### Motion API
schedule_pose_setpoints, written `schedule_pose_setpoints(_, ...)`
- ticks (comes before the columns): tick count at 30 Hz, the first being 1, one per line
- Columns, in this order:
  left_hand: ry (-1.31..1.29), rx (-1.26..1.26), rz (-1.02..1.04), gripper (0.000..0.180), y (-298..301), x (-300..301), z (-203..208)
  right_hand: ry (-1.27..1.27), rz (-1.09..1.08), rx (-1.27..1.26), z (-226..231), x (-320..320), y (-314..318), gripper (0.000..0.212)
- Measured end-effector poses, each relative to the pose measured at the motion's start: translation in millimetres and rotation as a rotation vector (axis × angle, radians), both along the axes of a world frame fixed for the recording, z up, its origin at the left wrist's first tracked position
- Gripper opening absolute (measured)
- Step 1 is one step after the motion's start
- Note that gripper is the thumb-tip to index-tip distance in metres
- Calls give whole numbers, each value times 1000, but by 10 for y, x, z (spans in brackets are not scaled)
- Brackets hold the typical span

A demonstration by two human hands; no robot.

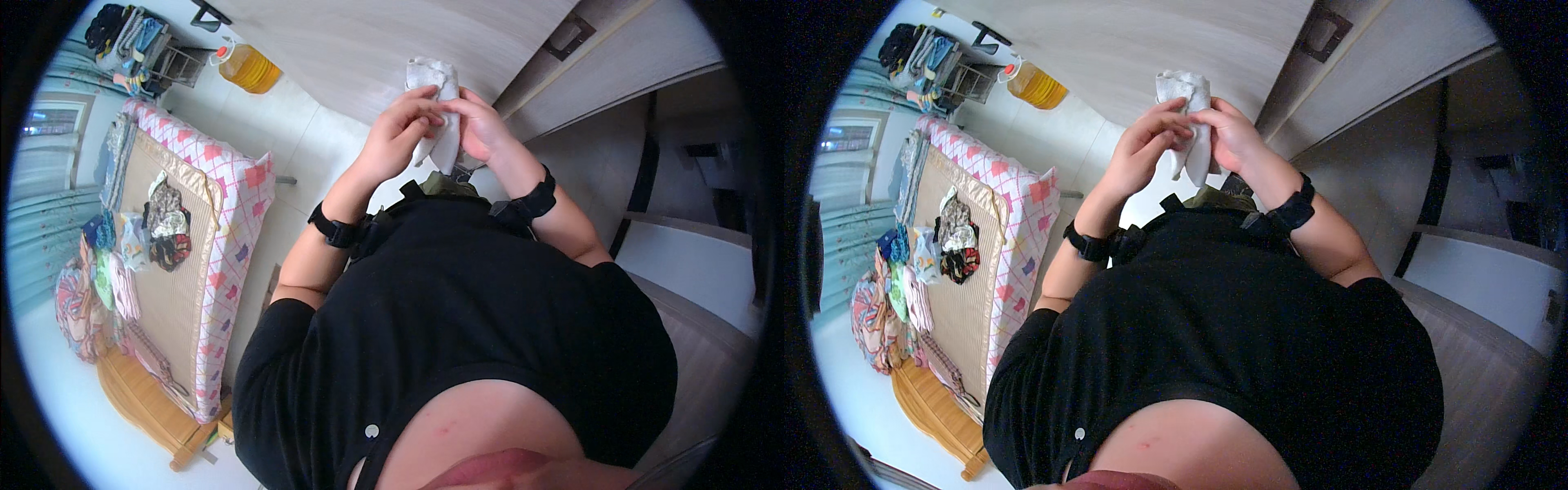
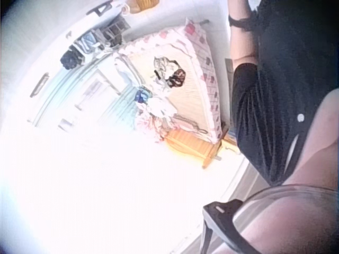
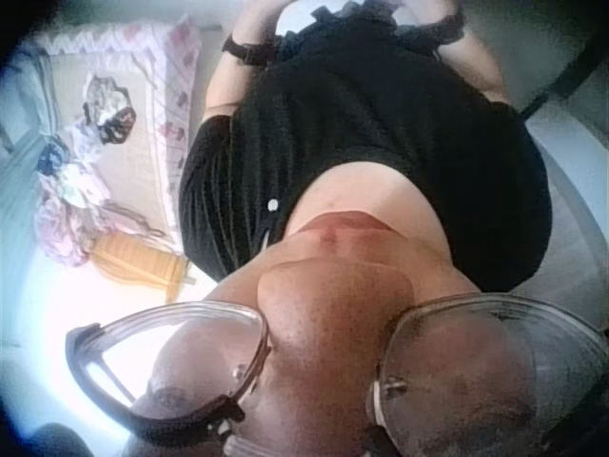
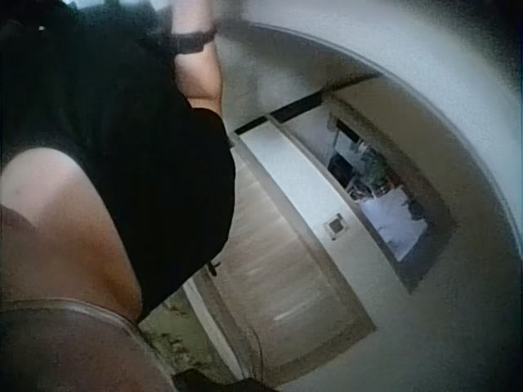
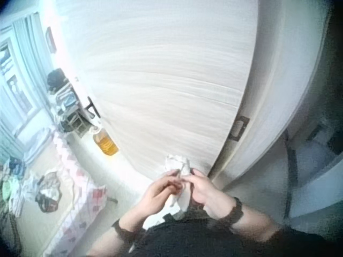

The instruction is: The person wipes the top edge and side of a wooden cabinet with a white cloth. They then fold the cloth and continue wiping the cabinet door and frame.

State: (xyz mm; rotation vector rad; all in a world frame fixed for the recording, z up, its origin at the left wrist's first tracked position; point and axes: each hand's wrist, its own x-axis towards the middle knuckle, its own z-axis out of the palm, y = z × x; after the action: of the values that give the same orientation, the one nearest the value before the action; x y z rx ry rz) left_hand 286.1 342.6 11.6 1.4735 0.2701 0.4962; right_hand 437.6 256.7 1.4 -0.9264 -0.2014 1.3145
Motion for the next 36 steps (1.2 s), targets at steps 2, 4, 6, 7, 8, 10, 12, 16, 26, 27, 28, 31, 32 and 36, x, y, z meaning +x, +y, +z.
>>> schedule_pose_setpoints(2, -127, -138, 80, 27, -8, -2, -67, 106, 76, 87, -116, 91, -3, 34)
schedule_pose_setpoints(4, -196, -120, 284, 36, 31, -52, -104, 209, 96, 120, -173, 108, -20, 34)
schedule_pose_setpoints(6, -75, 287, 547, 38, 131, -120, -103, 225, 99, 143, -162, 95, -28, 34)
schedule_pose_setpoints(7, 20, 509, 604, 40, 181, -177, -63, 234, 104, 158, -136, 90, -20, 34)
schedule_pose_setpoints(8, 49, 469, 518, 38, 196, -220, -57, 244, 95, 166, -110, 84, -22, 35)
schedule_pose_setpoints(10, 103, 391, 347, 36, 193, -285, -34, 260, 80, 186, -48, 76, -26, 37)
schedule_pose_setpoints(12, 120, 321, 270, 34, 177, -299, 36, 204, 105, 227, 1, 97, -16, 41)
schedule_pose_setpoints(16, 204, -9, 119, 27, 204, -320, 92, 125, 62, 234, -27, 40, -8, 46)
schedule_pose_setpoints(26, 477, 725, 269, 26, 287, -388, 341, -559, 193, 71, -342, 193, 21, 45)
schedule_pose_setpoints(27, 467, 805, 278, 25, 276, -413, 404, -808, 163, 65, -337, 183, 20, 48)
schedule_pose_setpoints(28, 469, 910, 279, 24, 281, -429, 478, -1054, 136, 61, -312, 173, 27, 50)
schedule_pose_setpoints(31, 439, 1166, 246, 21, 292, -461, 586, -1532, 19, 308, 2, 127, 129, 61)
schedule_pose_setpoints(32, 435, 1217, 247, 21, 293, -455, 610, -1644, -55, 424, 108, 81, 201, 58)
schedule_pose_setpoints(36, 449, 1335, 292, 24, 299, -482, 669, -1869, 191, 528, 337, 11, 451, 32)
